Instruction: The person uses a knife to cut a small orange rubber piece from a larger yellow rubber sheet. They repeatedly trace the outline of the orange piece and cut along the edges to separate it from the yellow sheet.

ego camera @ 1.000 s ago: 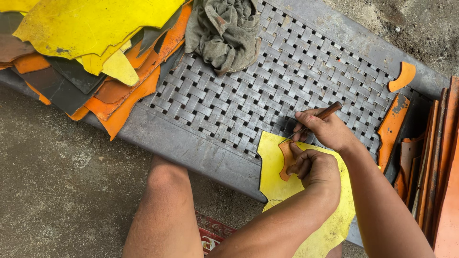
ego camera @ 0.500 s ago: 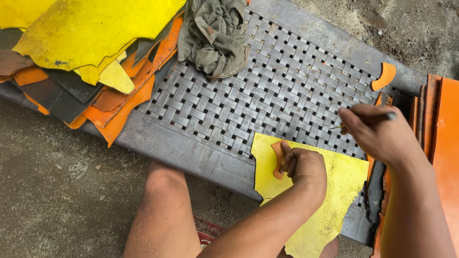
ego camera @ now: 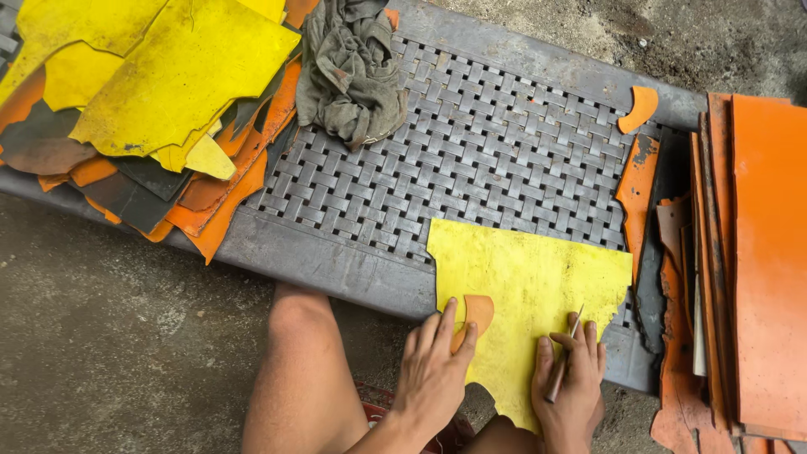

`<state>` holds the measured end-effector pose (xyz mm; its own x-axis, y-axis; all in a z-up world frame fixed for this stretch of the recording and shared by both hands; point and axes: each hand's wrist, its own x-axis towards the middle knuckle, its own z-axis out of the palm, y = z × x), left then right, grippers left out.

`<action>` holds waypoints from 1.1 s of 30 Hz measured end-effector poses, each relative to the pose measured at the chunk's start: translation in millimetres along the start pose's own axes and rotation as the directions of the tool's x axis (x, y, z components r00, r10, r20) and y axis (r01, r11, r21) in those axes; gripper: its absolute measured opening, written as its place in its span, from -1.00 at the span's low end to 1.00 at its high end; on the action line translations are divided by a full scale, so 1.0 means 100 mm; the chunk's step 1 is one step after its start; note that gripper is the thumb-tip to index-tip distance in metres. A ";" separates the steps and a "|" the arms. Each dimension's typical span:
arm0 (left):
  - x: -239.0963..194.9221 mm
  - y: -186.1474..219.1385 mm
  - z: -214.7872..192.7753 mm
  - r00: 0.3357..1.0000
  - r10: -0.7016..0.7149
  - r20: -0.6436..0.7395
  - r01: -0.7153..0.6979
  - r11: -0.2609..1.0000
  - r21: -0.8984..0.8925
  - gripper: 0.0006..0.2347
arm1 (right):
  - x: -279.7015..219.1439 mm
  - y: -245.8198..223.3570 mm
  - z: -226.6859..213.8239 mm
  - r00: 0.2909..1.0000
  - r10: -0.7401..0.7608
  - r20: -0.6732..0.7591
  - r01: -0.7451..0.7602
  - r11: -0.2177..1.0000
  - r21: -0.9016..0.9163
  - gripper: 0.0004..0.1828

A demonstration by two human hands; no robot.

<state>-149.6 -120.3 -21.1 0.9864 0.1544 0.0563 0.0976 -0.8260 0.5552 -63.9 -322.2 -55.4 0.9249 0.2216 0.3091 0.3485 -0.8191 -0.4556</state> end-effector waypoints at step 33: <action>0.87 -0.48 -0.35 0.995 0.034 0.090 -0.045 0.991 0.122 -0.55 | 0.72 -0.44 -0.11 0.914 -0.221 0.340 0.140 0.959 0.245 -0.67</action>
<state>-73.5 -48.4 -13.4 0.9970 0.0770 0.0001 0.0688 -0.8922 0.4464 -14.4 -276.1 -4.0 0.8204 0.5631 0.0992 0.5012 -0.6249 -0.5986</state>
